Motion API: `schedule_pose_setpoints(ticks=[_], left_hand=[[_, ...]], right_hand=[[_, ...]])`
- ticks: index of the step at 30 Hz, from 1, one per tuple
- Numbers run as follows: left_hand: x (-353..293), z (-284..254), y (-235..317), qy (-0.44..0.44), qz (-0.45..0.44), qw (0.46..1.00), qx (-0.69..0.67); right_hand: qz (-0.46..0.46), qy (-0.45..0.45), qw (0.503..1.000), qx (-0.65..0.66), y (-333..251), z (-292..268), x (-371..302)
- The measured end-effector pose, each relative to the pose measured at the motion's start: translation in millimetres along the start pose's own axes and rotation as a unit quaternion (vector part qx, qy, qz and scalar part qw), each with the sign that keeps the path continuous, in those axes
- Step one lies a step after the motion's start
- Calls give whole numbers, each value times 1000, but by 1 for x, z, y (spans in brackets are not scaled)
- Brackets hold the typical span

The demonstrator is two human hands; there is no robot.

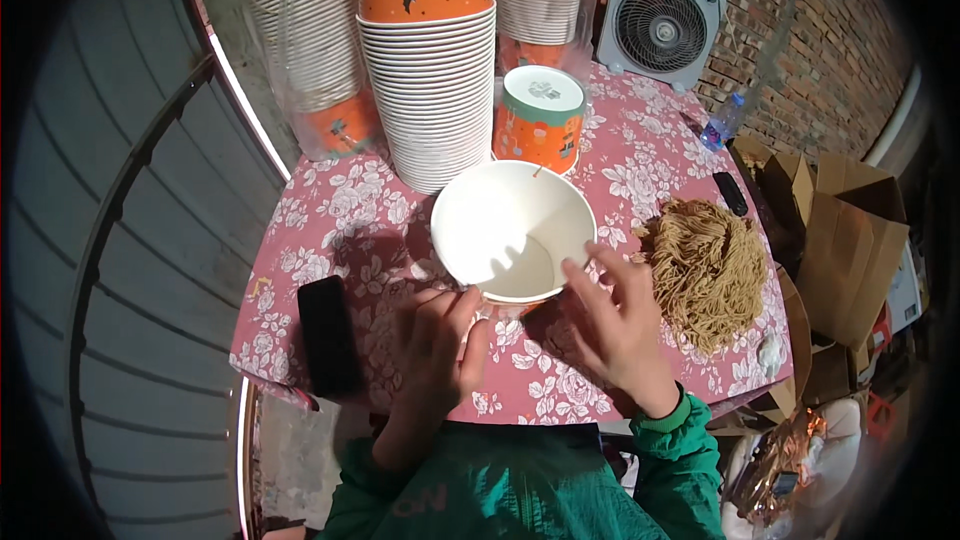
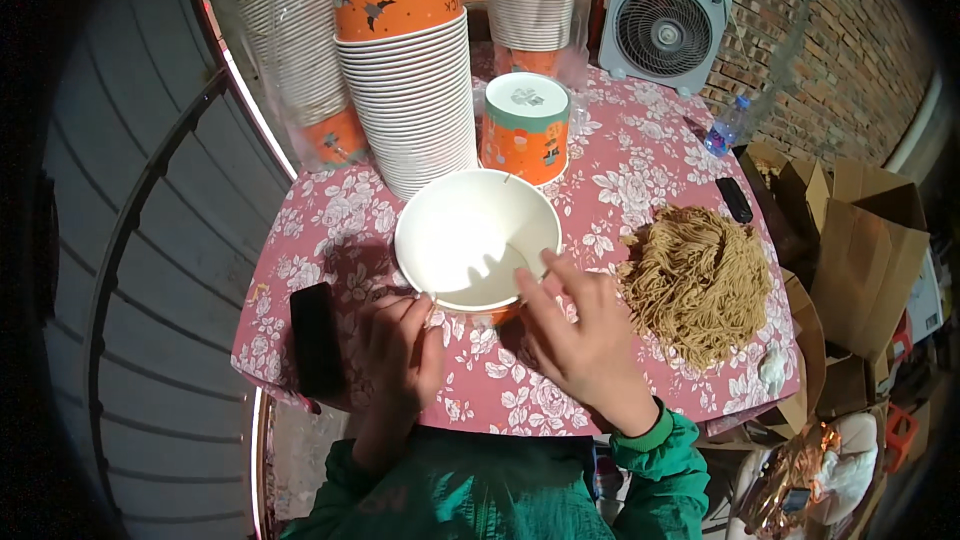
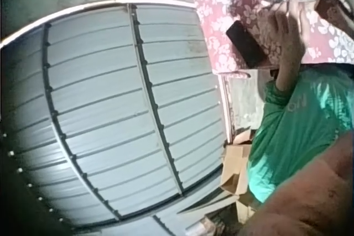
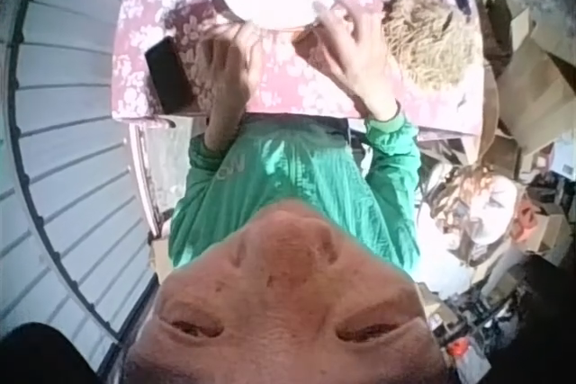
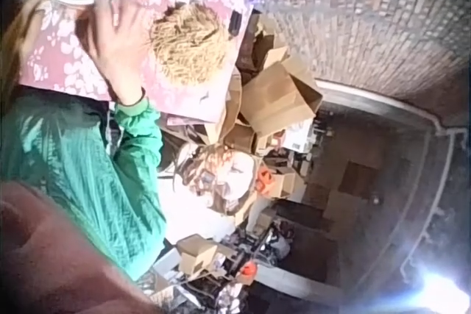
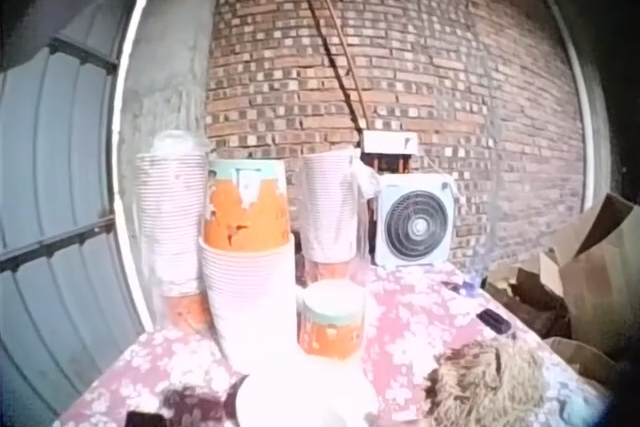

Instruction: Tying rubber bands around the rims of paper cups and organizing them into stacks.

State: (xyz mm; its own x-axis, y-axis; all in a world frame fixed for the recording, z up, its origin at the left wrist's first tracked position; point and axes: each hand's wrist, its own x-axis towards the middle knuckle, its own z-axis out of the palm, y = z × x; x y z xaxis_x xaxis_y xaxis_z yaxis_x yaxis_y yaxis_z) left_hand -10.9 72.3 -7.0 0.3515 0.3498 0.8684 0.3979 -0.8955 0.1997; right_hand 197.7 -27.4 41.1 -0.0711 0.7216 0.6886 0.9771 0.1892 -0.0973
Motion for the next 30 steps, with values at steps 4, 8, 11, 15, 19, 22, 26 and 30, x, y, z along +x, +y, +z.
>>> schedule_pose_setpoints(ticks=[4, 8, 11, 15, 19, 22, 26, 30], left_hand=[[-11, 2, -7, 4, -68, 997, -34], [-22, 4, -9, 40, -152, 982, -105], [-25, 9, -15, 89, -164, 971, -147], [-24, 10, -12, 112, -177, 966, -150], [-23, 9, -7, 114, -213, 948, -209], [-29, 6, -12, 111, -217, 948, -205], [-18, -4, -8, 54, -196, 969, -141], [-20, -3, -4, 41, -228, 961, -152]], right_hand=[[-57, -8, 998, -17, 3, 3, 9], [-70, -23, 997, 27, 13, 2, 17], [-16, 19, 991, 132, 19, 0, 25], [194, 78, 932, 297, 44, 12, 36], [276, 155, 776, 545, 83, 39, 59], [321, 138, 678, 646, 112, 68, 81], [337, 126, 563, 744, 156, 116, 101], [461, 174, 467, 735, 180, 144, 107]])
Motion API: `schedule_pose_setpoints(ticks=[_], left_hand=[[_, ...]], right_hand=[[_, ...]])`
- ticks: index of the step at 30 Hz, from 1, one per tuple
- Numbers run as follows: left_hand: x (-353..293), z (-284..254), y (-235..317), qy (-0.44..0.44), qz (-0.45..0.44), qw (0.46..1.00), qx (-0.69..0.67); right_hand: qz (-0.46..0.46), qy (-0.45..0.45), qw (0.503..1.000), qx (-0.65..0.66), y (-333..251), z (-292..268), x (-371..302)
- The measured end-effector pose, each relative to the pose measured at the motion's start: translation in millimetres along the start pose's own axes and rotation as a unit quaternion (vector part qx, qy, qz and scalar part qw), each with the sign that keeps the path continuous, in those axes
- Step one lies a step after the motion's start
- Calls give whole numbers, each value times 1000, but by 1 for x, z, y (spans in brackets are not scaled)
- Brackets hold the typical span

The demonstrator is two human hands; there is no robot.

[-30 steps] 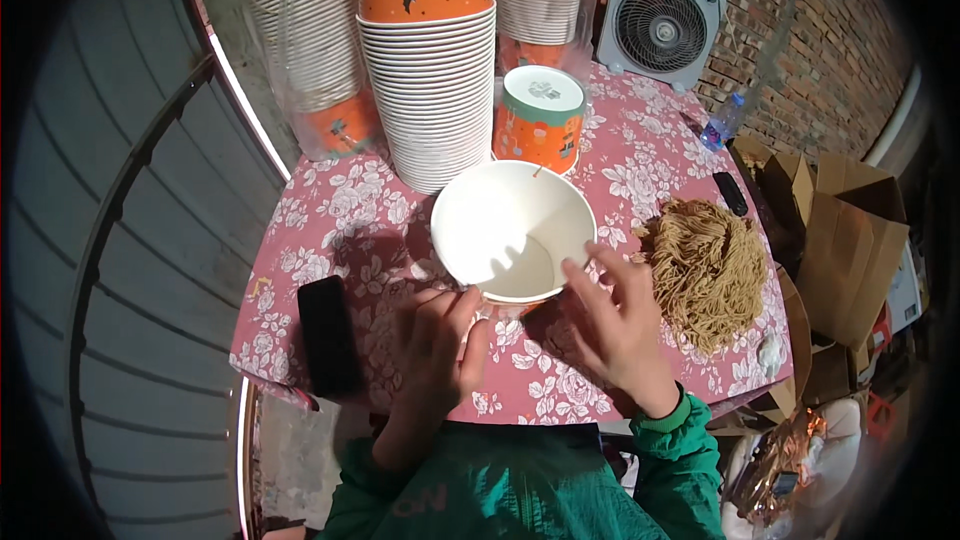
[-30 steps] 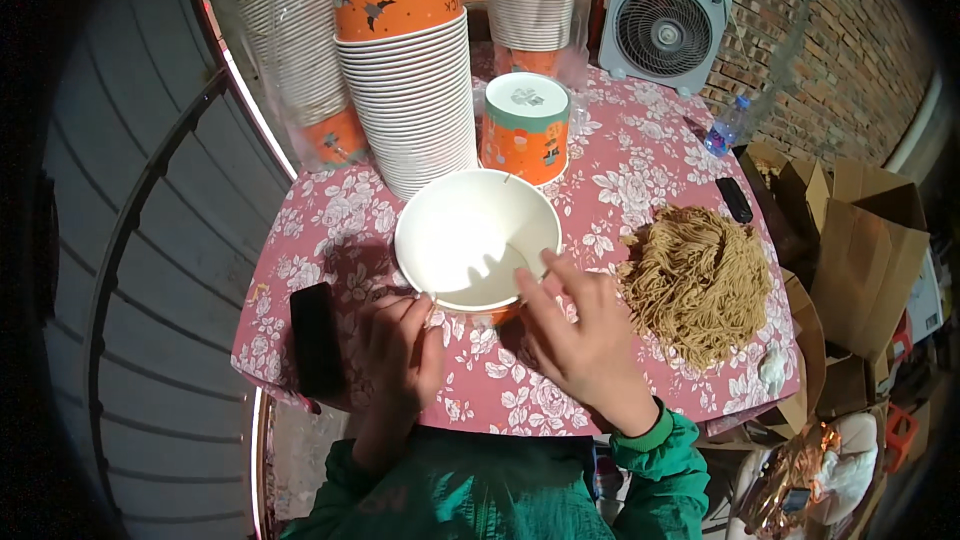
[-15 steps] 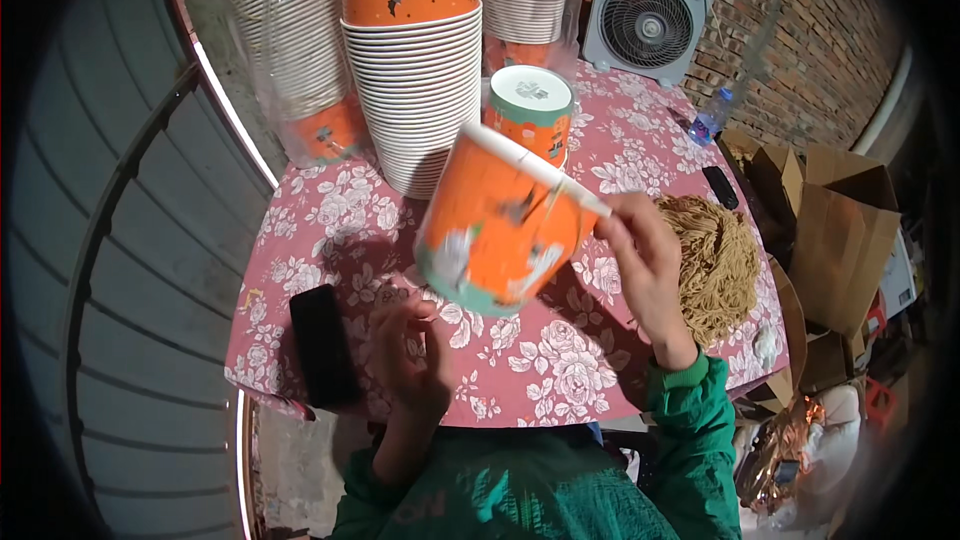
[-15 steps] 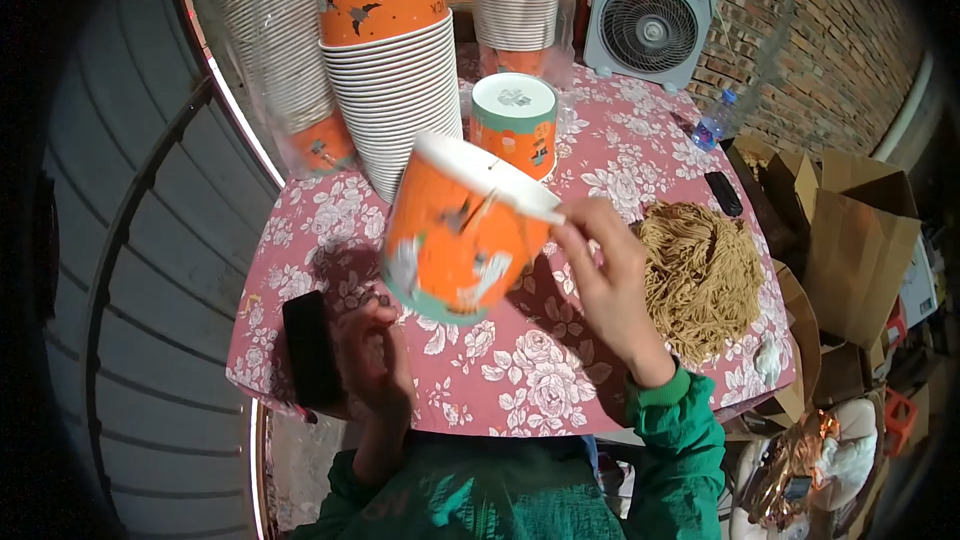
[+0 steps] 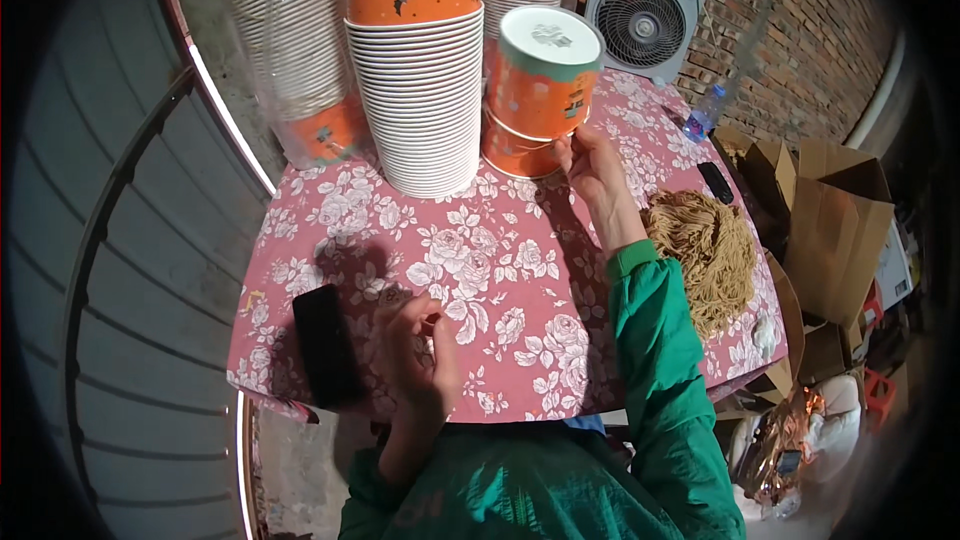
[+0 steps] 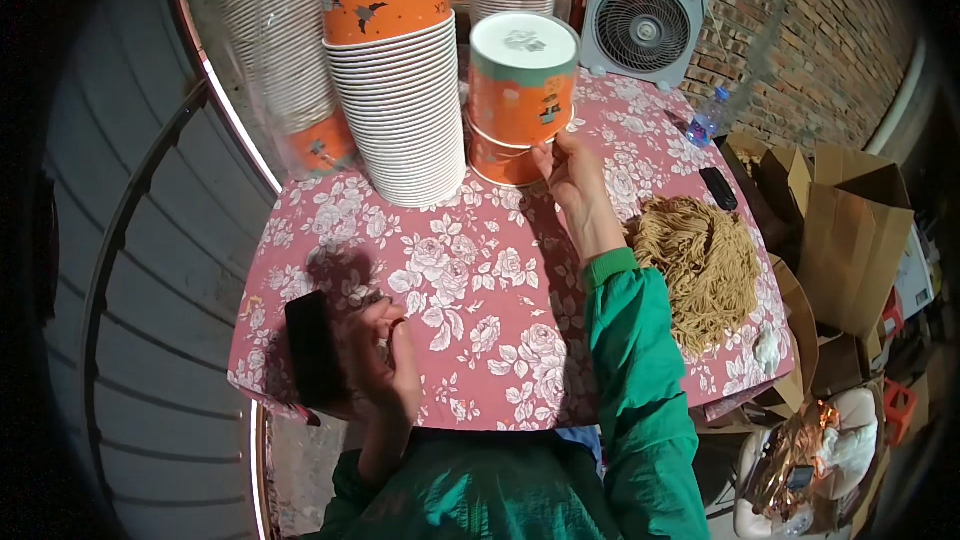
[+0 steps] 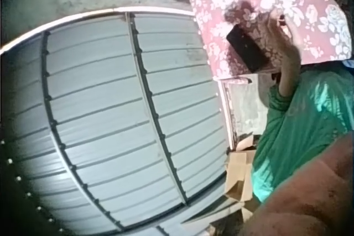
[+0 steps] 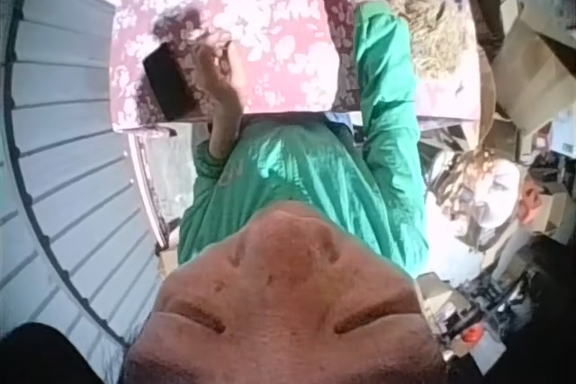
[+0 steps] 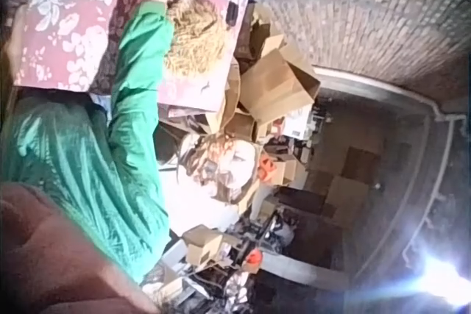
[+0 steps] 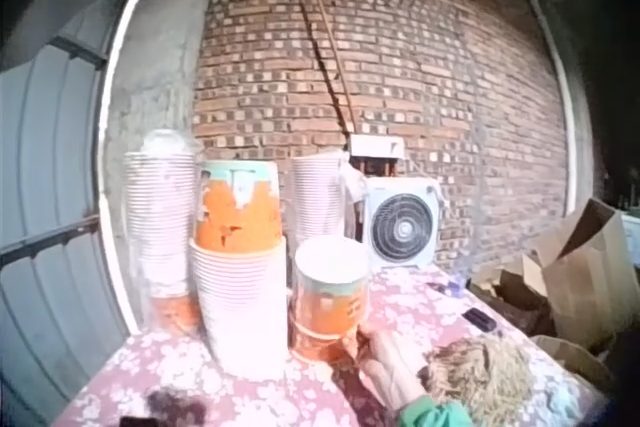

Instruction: Tying rubber bands around the rims of paper cups and organizing them into stacks.

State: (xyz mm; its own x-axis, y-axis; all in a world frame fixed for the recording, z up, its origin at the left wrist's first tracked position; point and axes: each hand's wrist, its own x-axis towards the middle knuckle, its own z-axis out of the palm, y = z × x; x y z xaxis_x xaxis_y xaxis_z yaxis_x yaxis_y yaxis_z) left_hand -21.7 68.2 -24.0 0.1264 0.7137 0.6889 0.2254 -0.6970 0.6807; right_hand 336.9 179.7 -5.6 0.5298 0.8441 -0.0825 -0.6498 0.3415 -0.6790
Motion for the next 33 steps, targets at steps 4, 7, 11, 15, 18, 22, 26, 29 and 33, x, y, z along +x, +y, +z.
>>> schedule_pose_setpoints(ticks=[4, 7, 11, 15, 18, 22, 26, 29, 33], left_hand=[[0, 0, 1, 12, -11, 1000, -25], [0, -1, 5, -9, -19, 1000, 8], [0, -4, -1, -11, 15, 1000, 5], [3, 1, 7, -18, 11, 1000, 4], [2, -1, 3, -18, 14, 1000, 13], [0, 1, -1, -15, -3, 1000, -10], [-4, 2, -5, -20, -8, 1000, -22], [-4, 0, -3, -19, -22, 999, -28], [1, -1, 0, -29, 7, 1000, -2]], right_hand=[[11, 25, 999, -32, 6, -1, 12], [-6, -10, 990, -139, 3, -17, 13], [17, 82, 952, -294, 12, 5, -24], [-52, 135, 917, -371, 2, -23, -14], [-127, 147, 901, -388, -2, -10, -26], [-263, 23, 881, -394, -7, 42, -46], [-423, -107, 791, -428, -23, 124, -61], [-524, -126, 672, -509, -50, 190, -58], [-669, -164, 500, -524, -82, 255, -27]])
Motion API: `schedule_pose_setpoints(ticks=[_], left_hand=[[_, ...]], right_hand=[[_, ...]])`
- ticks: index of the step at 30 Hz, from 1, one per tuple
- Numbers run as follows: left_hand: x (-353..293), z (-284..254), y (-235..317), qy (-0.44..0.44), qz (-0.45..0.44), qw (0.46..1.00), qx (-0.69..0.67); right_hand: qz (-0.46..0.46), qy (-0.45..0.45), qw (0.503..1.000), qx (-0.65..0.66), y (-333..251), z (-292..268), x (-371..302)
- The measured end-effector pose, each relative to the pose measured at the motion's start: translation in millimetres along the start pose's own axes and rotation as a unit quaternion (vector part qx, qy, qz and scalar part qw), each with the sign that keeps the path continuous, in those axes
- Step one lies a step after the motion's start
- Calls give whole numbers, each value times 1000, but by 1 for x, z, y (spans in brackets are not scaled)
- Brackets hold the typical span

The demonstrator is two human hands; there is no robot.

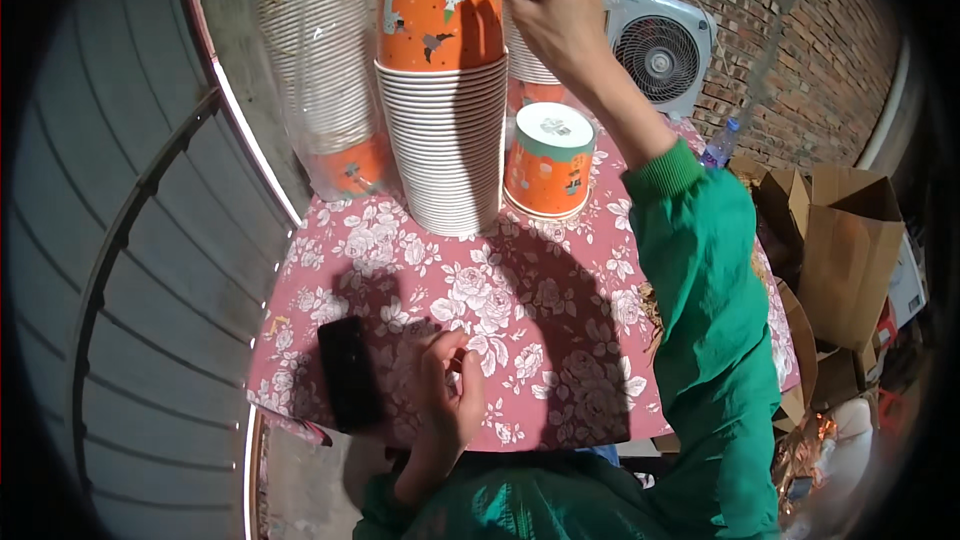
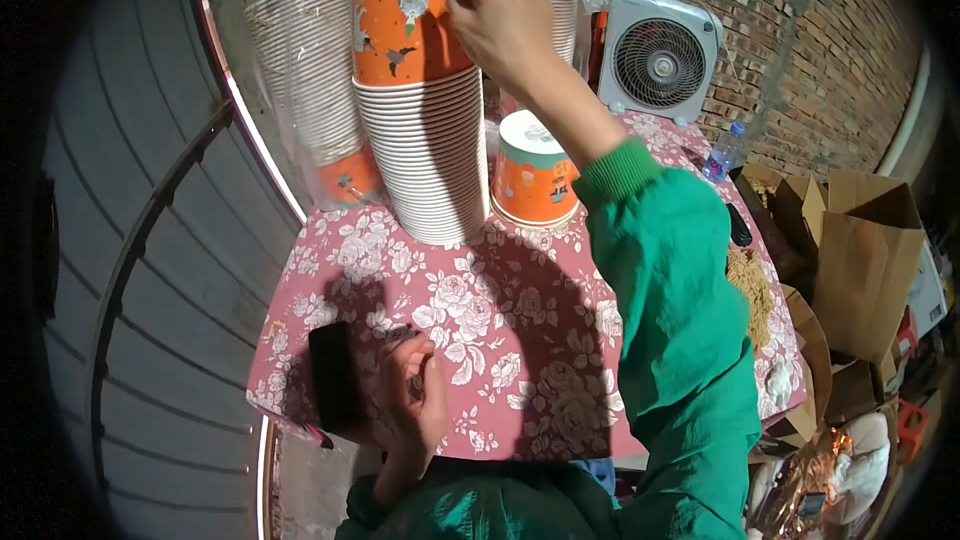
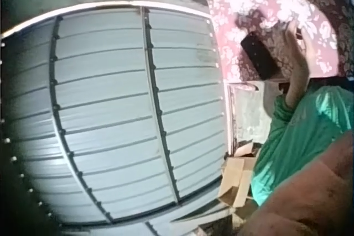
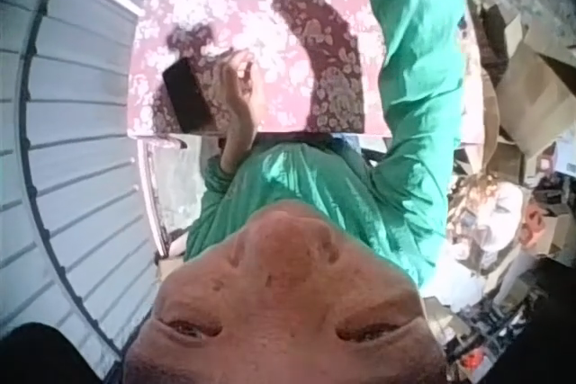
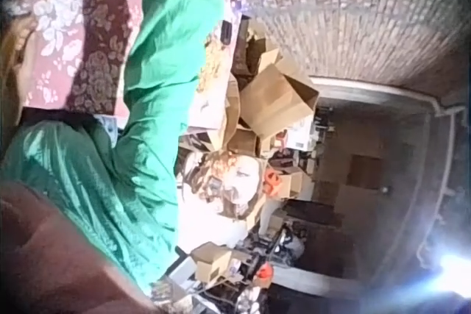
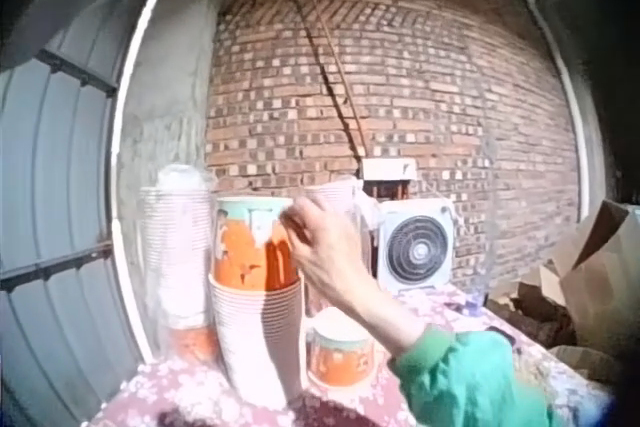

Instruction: Tying rubber bands around the rims of paper cups and organizing them into stacks.

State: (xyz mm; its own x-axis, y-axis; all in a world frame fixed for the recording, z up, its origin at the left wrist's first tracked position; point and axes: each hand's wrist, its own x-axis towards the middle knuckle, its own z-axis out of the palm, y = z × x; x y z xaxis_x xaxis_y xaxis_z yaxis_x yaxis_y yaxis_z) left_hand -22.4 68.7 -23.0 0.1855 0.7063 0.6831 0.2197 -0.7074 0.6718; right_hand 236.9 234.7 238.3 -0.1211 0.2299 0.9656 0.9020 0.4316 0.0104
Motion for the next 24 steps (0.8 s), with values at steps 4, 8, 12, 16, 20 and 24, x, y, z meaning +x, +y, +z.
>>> schedule_pose_setpoints(ticks=[4, 8, 12, 16, 20, 24], left_hand=[[0, -12, 6, -11, 13, 1000, -4], [36, -82, 62, 10, -67, 977, -203], [146, -112, 72, -16, -60, 992, -111], [251, -99, 30, -42, 21, 999, 1], [327, -36, -19, -67, -63, 991, -100], [353, -14, -34, -92, -90, 979, -156]], right_hand=[[84, 13, 996, -20, -7, 8, 41], [162, -62, 883, 436, 25, 34, 32], [420, -88, 831, 355, 61, 45, -15], [350, -200, 793, 456, 34, 46, -27], [372, -121, 724, 569, 67, 77, -47], [400, -100, 748, 520, 46, 70, -44]])
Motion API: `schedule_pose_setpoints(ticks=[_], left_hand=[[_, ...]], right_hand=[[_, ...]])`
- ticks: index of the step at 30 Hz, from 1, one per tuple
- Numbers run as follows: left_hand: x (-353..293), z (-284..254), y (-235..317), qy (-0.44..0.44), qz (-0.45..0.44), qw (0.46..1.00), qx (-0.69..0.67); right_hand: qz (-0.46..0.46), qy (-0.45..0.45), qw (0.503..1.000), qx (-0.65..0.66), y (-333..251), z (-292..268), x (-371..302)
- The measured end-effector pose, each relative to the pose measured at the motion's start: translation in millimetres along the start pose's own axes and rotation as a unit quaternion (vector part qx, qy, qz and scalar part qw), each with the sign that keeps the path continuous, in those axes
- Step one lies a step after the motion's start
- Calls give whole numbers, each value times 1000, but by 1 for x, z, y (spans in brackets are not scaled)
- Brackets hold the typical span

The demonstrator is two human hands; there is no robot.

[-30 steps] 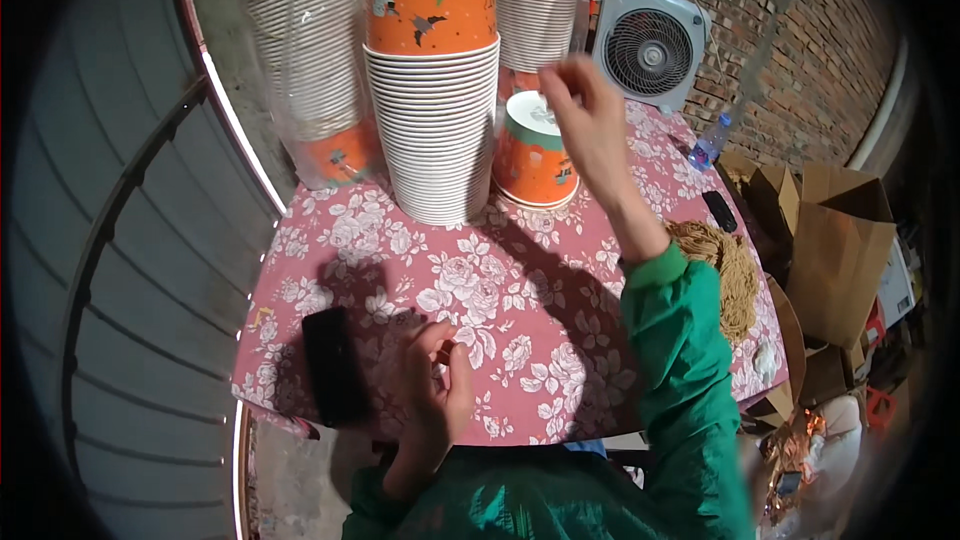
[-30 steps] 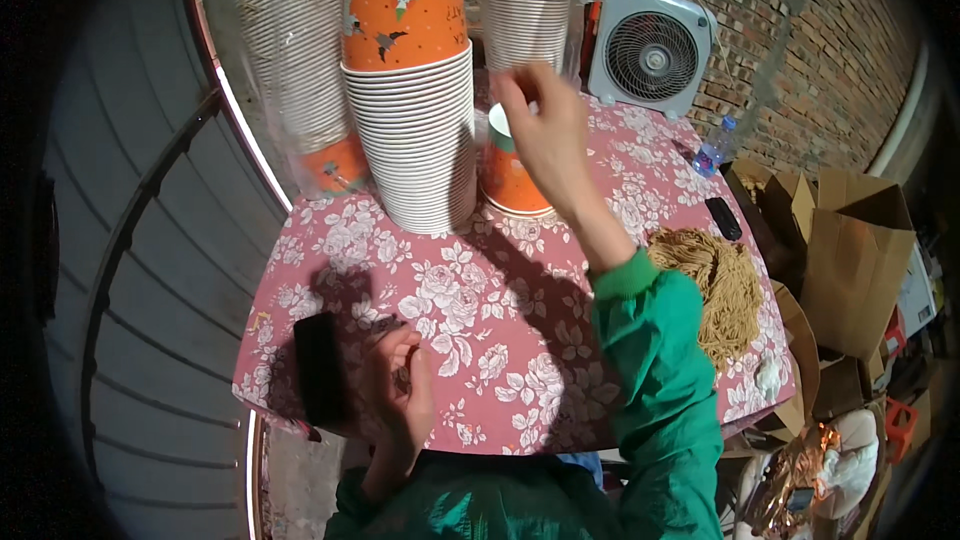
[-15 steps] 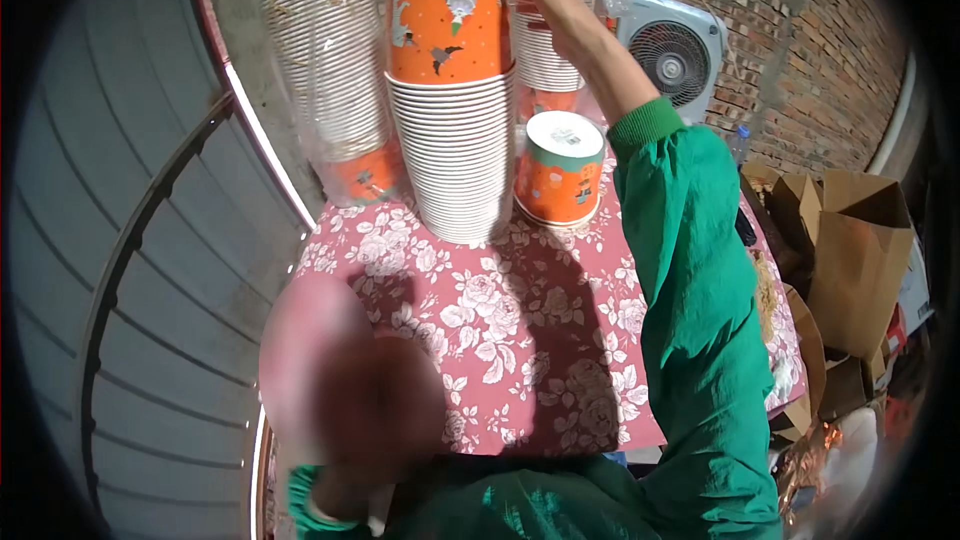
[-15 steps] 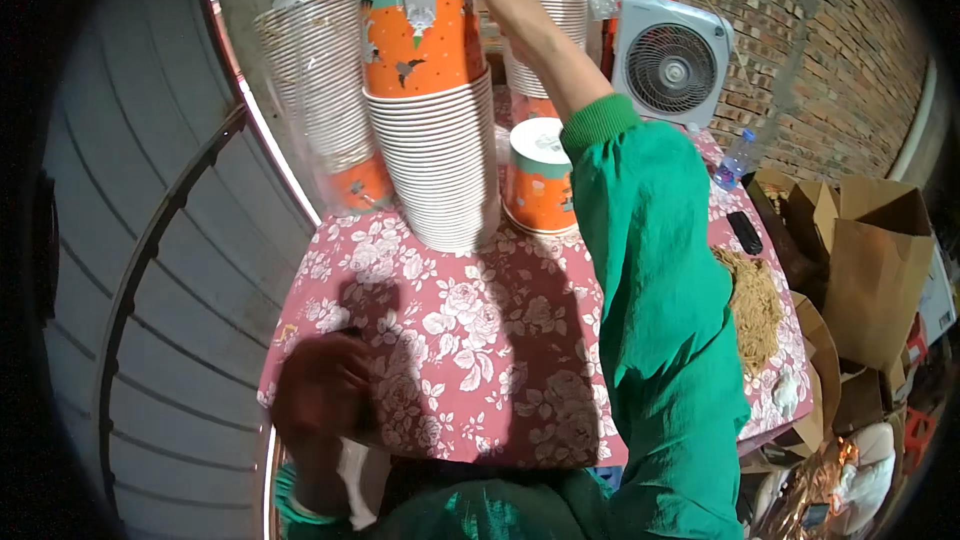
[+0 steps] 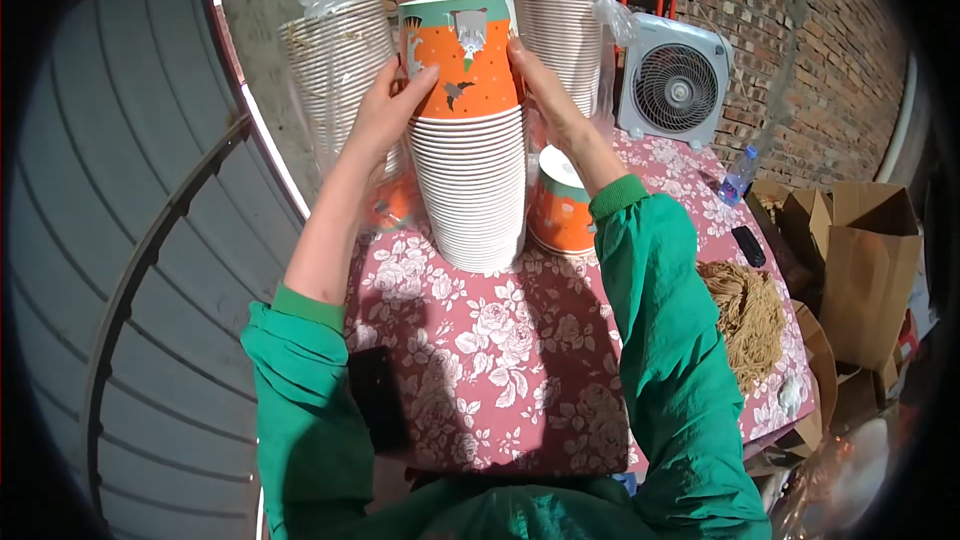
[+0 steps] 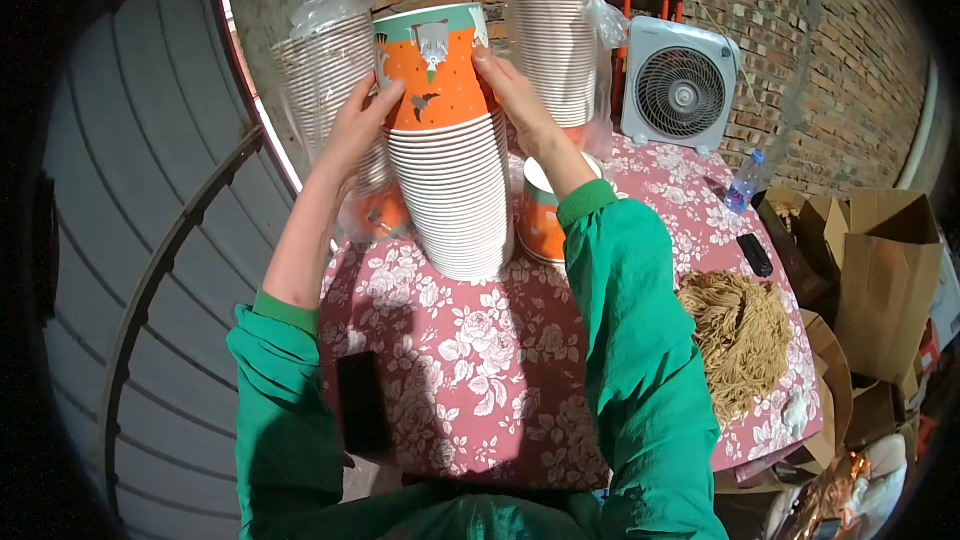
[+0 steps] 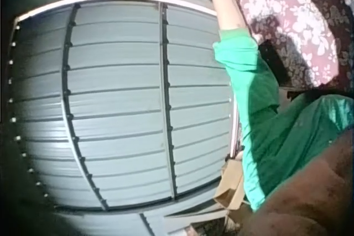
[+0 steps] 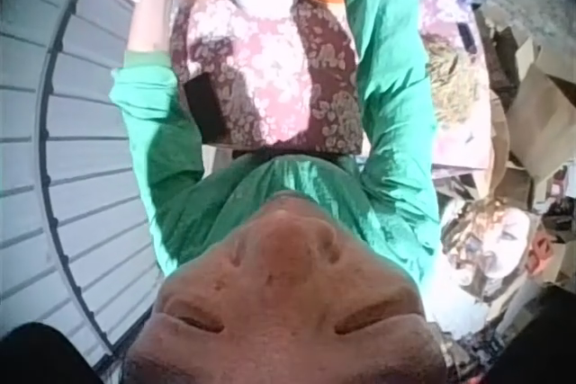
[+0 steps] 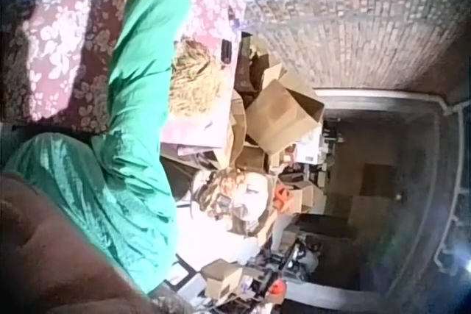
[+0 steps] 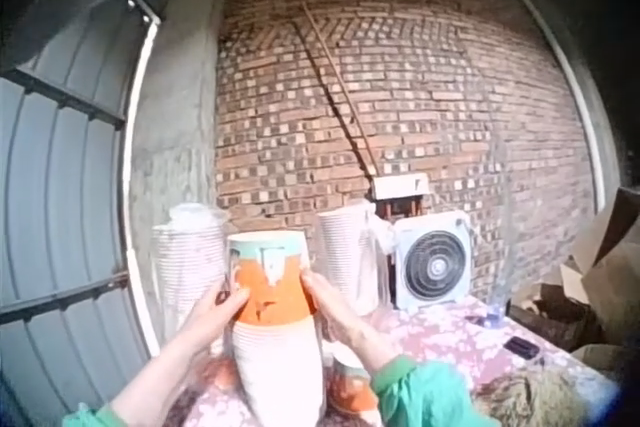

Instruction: Tying rubber bands around the rims of paper cups and organizing them into stacks.

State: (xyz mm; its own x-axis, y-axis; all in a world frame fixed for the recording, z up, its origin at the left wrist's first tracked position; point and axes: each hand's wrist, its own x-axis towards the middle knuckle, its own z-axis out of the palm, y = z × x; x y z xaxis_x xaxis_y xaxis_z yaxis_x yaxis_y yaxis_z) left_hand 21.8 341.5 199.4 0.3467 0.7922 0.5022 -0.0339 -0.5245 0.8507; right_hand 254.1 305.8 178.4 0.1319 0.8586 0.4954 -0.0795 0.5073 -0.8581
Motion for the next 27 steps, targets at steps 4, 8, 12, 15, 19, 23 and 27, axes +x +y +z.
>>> schedule_pose_setpoints(ticks=[4, 8, 12, 15, 19, 23, 27], left_hand=[[11, -4, 9, -25, 38, 999, 2], [17, -9, 31, -12, 75, 997, 6], [16, 2, 53, -53, 64, 995, 49], [39, 4, 25, -3, 152, 980, 129], [45, 12, 31, 31, 152, 983, 100], [33, 13, 43, -5, 137, 990, -14], [51, 14, 26, 44, 146, 988, -12]], right_hand=[[-34, -4, 999, -1, -11, 1, 7], [-22, 7, 999, -45, -42, 11, 7], [-66, -30, 997, -39, -52, 13, 8], [-85, -42, 994, -54, -56, 17, 11], [-138, -3, 990, 3, -46, 10, 7], [-178, 90, 980, -20, -28, 23, -12], [-238, 85, 934, -253, 13, 15, -18]])
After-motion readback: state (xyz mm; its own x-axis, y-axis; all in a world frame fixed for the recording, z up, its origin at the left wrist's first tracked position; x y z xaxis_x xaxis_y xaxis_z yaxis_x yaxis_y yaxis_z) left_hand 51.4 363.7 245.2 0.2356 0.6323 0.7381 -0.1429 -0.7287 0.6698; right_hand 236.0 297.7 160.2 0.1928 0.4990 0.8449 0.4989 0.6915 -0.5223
